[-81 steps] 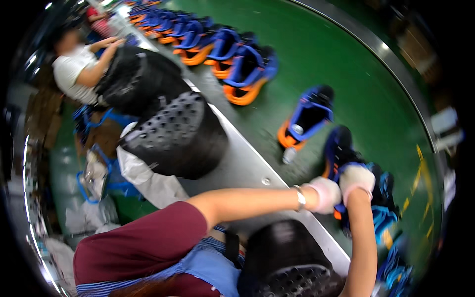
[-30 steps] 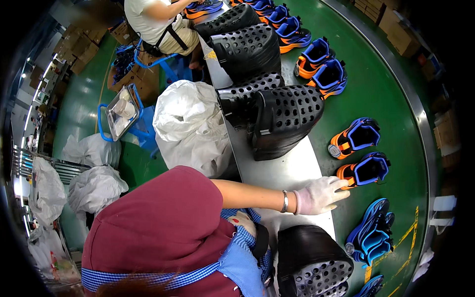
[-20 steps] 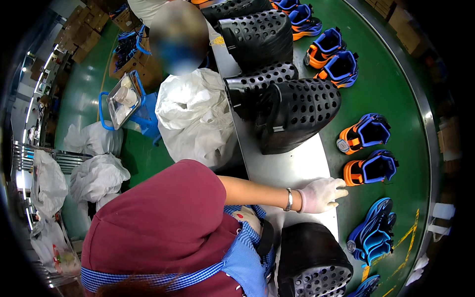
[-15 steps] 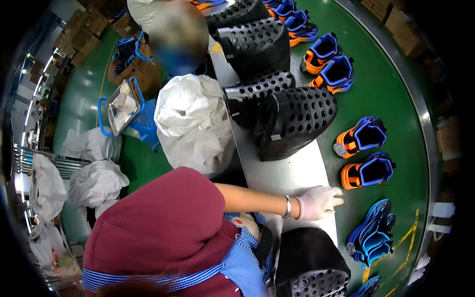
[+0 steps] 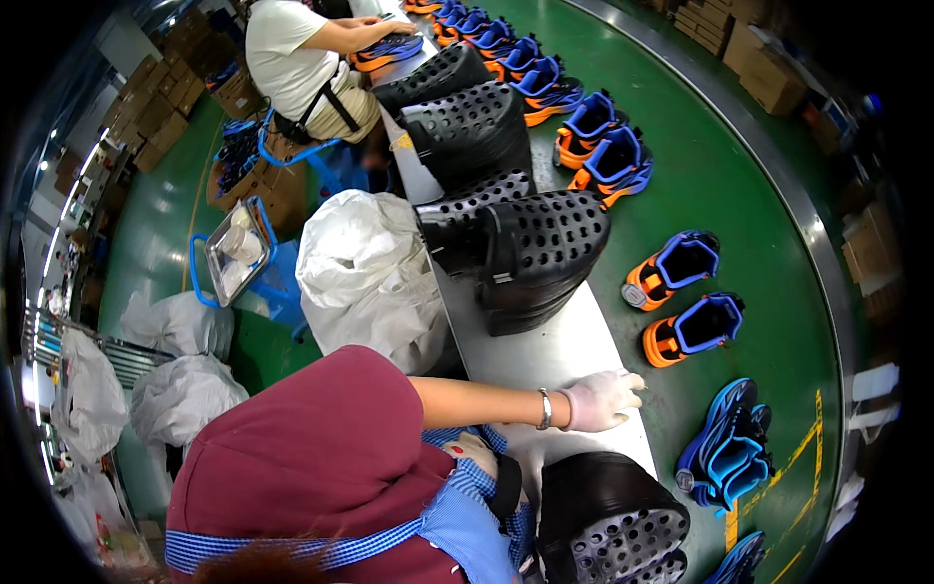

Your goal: The person assembles shoes on a production line by picking up shoe uppers from a conveyor belt, inserting internal support structures into the heel area, and placing them back on the belt.

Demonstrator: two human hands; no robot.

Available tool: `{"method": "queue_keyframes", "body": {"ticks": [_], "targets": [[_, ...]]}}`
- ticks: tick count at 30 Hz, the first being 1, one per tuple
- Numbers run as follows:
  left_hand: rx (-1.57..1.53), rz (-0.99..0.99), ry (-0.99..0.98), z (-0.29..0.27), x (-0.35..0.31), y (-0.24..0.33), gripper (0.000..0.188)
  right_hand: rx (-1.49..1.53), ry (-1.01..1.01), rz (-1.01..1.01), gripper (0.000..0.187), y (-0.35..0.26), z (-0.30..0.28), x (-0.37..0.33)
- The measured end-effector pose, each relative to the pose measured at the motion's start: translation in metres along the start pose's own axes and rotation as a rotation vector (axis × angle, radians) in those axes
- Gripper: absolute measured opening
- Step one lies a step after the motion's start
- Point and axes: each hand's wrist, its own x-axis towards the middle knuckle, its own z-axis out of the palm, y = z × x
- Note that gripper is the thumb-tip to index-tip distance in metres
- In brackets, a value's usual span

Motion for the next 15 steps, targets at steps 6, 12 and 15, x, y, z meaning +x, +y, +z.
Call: {"method": "queue_keyframes", "body": {"ticks": [6, 12, 15], "targets": [[-0.214, -0.034, 0.009, -0.015, 0.01, -0.003, 0.025, 0.011, 0.024, 0.064, 0.046, 0.021, -0.013, -0.018], [-0.257, 0.121, 0.291, -0.041, 0.03, 0.013, 0.025, -0.021, 0.047, 0.144, 0.047, 0.044, -0.044, -0.047], [-0.265, 0.145, 0.266, -0.064, 0.041, 0.037, 0.025, -0.047, 0.062, 0.203, 0.047, 0.052, -0.065, -0.067]]}}
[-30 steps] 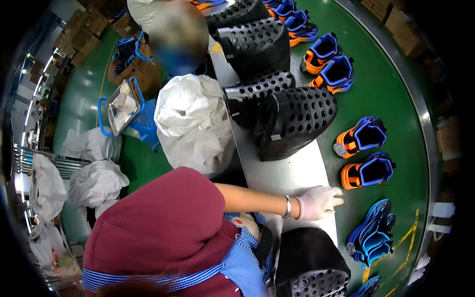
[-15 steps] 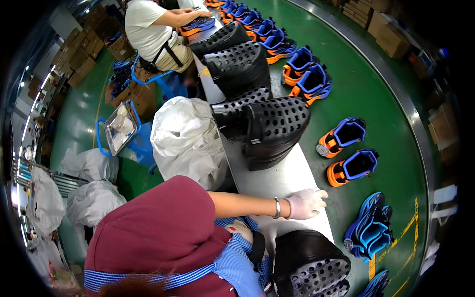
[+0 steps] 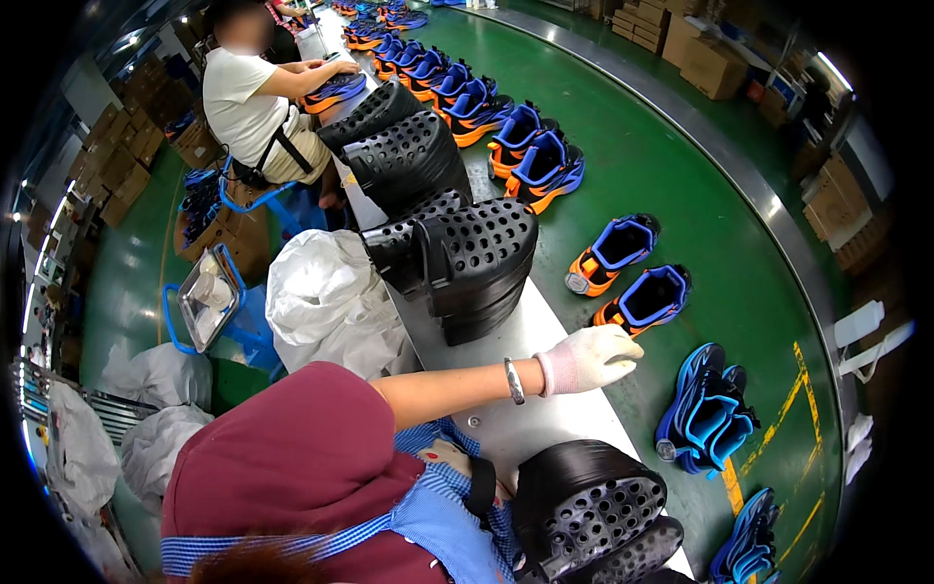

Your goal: The person assembles shoes on a production line by picking up shoe uppers from a conveyor belt, inserting internal support structures into the heel area, and placing them back on the belt.

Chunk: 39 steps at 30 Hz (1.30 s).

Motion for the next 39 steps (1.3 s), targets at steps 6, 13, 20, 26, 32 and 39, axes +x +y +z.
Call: {"method": "queue_keyframes", "body": {"ticks": [6, 13, 20, 26, 32, 39], "targets": [[0.007, 0.025, -0.093, 0.003, 0.005, 0.017, 0.028, -0.043, 0.057, 0.082, 0.047, 0.012, -0.058, -0.035], [-0.317, 0.093, -0.377, 0.04, 0.058, 0.092, 0.052, 0.564, 0.251, -0.205, 0.042, -0.034, -0.069, -0.01], [-1.158, -0.287, -0.743, 0.056, 0.072, 0.159, 0.042, 0.843, 0.133, -0.538, 0.039, -0.114, -0.047, 0.06], [-1.438, -0.413, -0.482, 0.069, 0.067, 0.137, 0.02, 1.01, -0.058, -0.449, 0.052, -0.185, -0.046, 0.056], [-1.255, -0.431, -0.191, 0.099, 0.067, 0.118, 0.025, 0.433, 0.157, -0.464, 0.036, -0.198, -0.03, 0.07], [-1.364, -0.598, -0.032, 0.105, 0.058, 0.092, 0.017, 0.422, -0.02, -0.498, 0.035, -0.217, -0.017, 0.089]]}}
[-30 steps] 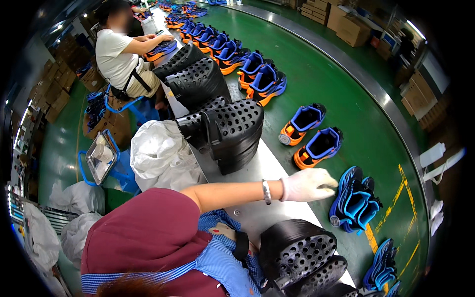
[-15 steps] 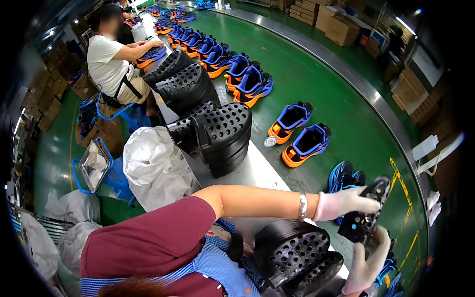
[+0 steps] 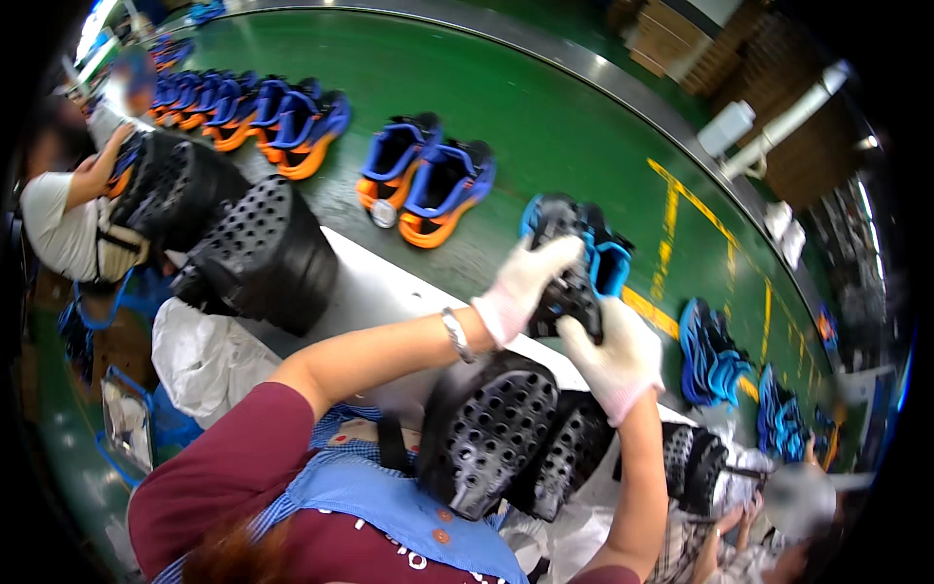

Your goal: The person assembles shoes on a production line by picking up shoe uppers from a conveyor belt, inserting internal support structures into the heel area, and placing them back on the belt.

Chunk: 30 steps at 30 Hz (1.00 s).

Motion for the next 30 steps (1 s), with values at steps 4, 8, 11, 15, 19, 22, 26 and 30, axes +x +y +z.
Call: {"method": "queue_keyframes", "body": {"ticks": [4, 8, 11, 15, 19, 22, 26, 30], "targets": [[0.007, -0.046, 0.008, 0.005, 0.009, -0.002, 0.02, 0.127, -0.077, 0.103, 0.034, 0.003, -0.003, 0.009], [0.439, -0.204, -0.142, -0.009, 0.015, 0.01, 0.041, 0.024, -0.09, 0.123, 0.035, 0.024, -0.011, 0.02], [1.275, 0.229, -0.36, -0.051, 0.019, -0.003, 0.049, -0.076, -0.143, 0.211, 0.037, 0.036, -0.024, 0.022], [1.458, 0.339, -0.462, -0.081, 0.021, -0.036, 0.039, -0.059, -0.268, 0.207, 0.043, 0.056, -0.02, 0.021], [1.498, 0.372, -0.468, -0.086, 0.034, -0.058, 0.032, -0.085, -0.472, 0.275, 0.049, 0.056, -0.014, 0.047], [1.479, 0.291, -0.519, -0.076, 0.028, -0.057, 0.028, -0.207, -0.556, 0.279, 0.054, 0.069, -0.016, 0.073], [1.43, 0.369, -0.498, -0.084, 0.026, -0.063, 0.029, -0.425, -0.601, 0.228, 0.053, 0.051, -0.002, 0.103], [1.526, 0.258, -0.51, -0.083, 0.026, -0.063, 0.03, -0.586, -0.606, 0.219, 0.05, 0.029, 0.041, 0.115]]}}
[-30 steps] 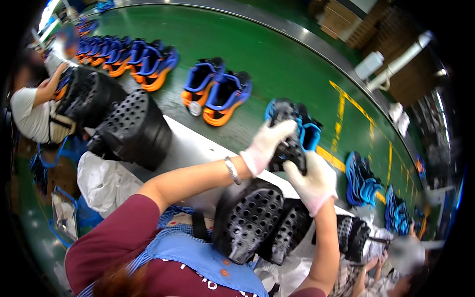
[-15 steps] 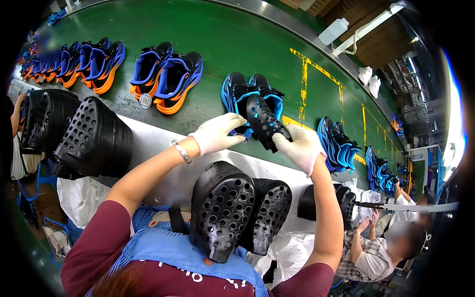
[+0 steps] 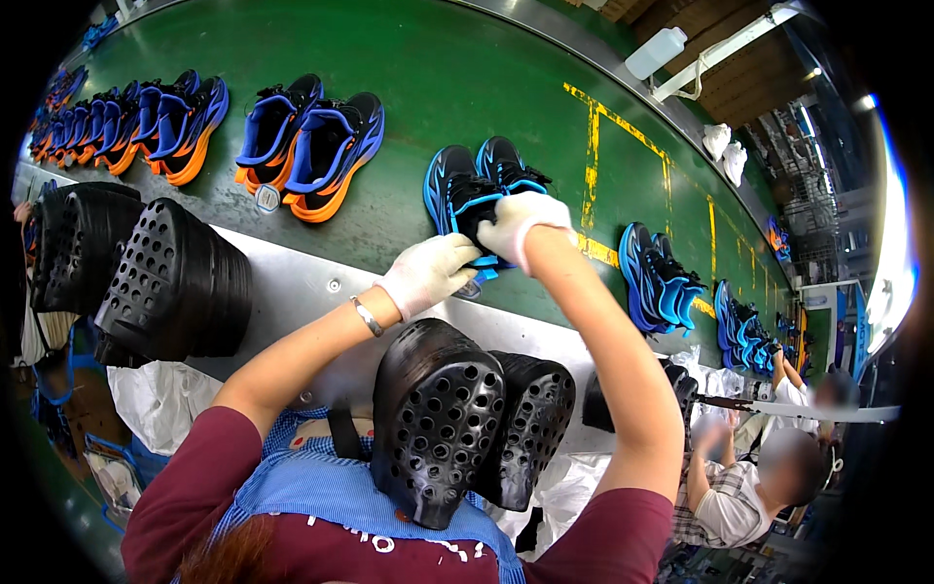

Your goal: The person assembles shoes on a production line by picking up shoe uppers from a conveyor belt, inserting internal support structures into the heel area, and placing them back on the belt.

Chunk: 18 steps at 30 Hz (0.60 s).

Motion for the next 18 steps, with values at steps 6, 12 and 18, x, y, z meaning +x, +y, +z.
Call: {"method": "queue_keyframes", "body": {"ticks": [6, 12, 18], "targets": [[0.06, -0.161, -0.122, -0.003, 0.008, 0.007, 0.034, 0.104, 0.101, -0.024, 0.044, -0.022, 0.026, 0.026], [0.166, -0.23, -0.31, -0.001, 0.032, -0.001, 0.035, 0.111, -0.038, -0.034, 0.043, -0.024, 0.028, 0.041], [0.194, -0.287, -0.372, 0.008, 0.042, -0.007, 0.036, 0.173, -0.062, 0.034, 0.035, -0.024, 0.025, 0.037]]}}
